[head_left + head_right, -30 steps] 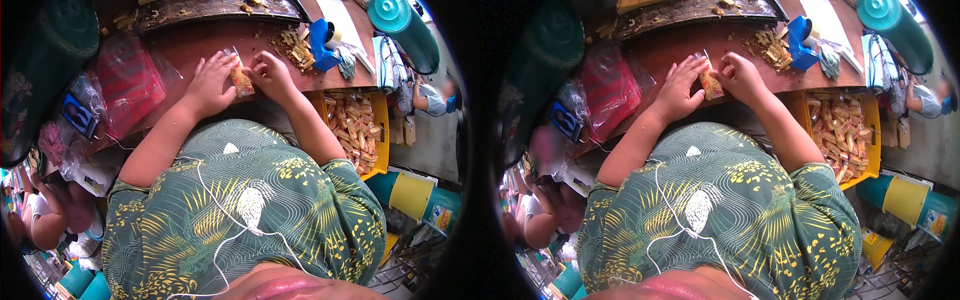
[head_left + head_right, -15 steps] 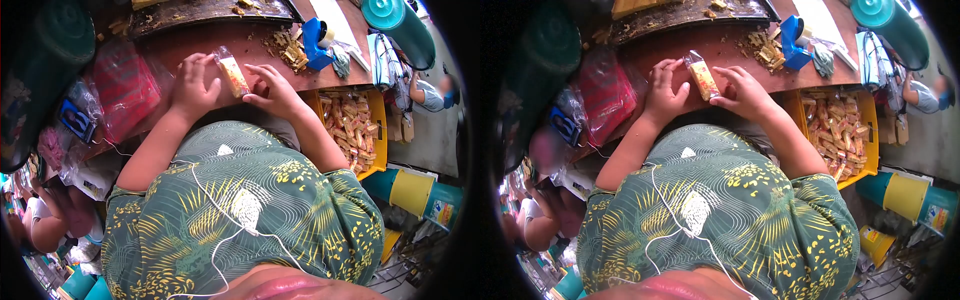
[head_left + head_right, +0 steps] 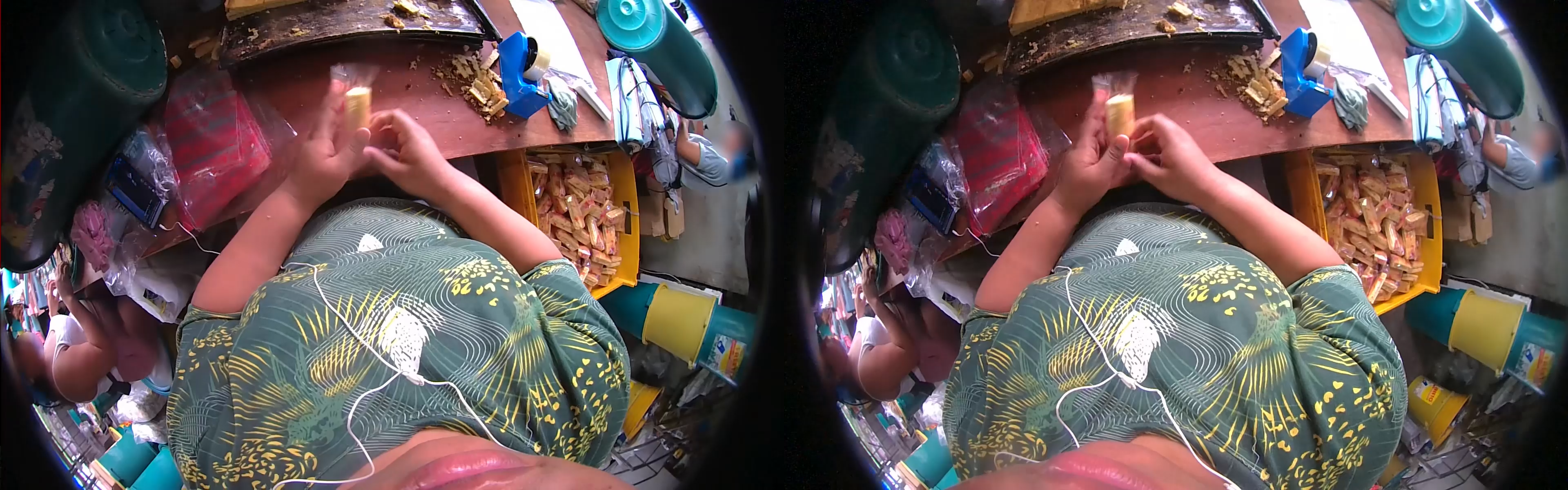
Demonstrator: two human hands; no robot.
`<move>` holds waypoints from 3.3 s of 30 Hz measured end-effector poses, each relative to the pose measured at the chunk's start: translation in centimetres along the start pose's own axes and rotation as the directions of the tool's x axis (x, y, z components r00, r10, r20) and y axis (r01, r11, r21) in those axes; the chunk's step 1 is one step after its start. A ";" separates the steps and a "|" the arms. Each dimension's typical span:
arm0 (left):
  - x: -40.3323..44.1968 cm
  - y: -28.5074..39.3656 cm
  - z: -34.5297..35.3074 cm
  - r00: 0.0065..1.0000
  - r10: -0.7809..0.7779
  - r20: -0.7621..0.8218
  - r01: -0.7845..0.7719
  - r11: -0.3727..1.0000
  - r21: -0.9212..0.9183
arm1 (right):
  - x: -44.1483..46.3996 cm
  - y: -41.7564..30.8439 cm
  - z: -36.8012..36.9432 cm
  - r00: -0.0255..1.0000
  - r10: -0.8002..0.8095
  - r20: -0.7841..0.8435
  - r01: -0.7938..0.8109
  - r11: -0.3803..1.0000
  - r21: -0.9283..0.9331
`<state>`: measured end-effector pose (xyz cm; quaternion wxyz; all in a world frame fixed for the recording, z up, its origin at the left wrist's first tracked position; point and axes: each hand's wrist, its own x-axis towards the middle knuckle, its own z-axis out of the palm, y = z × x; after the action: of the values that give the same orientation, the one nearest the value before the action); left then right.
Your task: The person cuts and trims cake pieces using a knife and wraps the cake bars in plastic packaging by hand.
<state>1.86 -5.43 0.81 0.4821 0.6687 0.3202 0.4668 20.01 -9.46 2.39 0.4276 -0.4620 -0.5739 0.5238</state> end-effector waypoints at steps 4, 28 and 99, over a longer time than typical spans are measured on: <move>0.2 0.3 -1.1 0.972 0.186 0.145 -0.231 0.878 0.420 | -0.3 0.0 -2.3 0.924 -0.366 0.109 0.369 0.779 -0.507; -0.2 1.2 -2.9 0.953 0.181 0.245 -0.304 0.621 0.722 | 0.6 -0.3 -4.2 0.881 -0.458 0.116 0.356 0.482 -0.800; 3.4 4.7 0.4 0.821 -0.520 0.237 0.524 0.518 -0.676 | -3.3 -2.6 -14.9 0.481 -0.726 -0.491 -0.068 0.528 -0.847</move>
<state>3.29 -4.14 6.27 0.8207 0.3005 0.2963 0.3852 35.04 -9.63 6.21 0.4975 -0.6421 -0.5593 -0.1654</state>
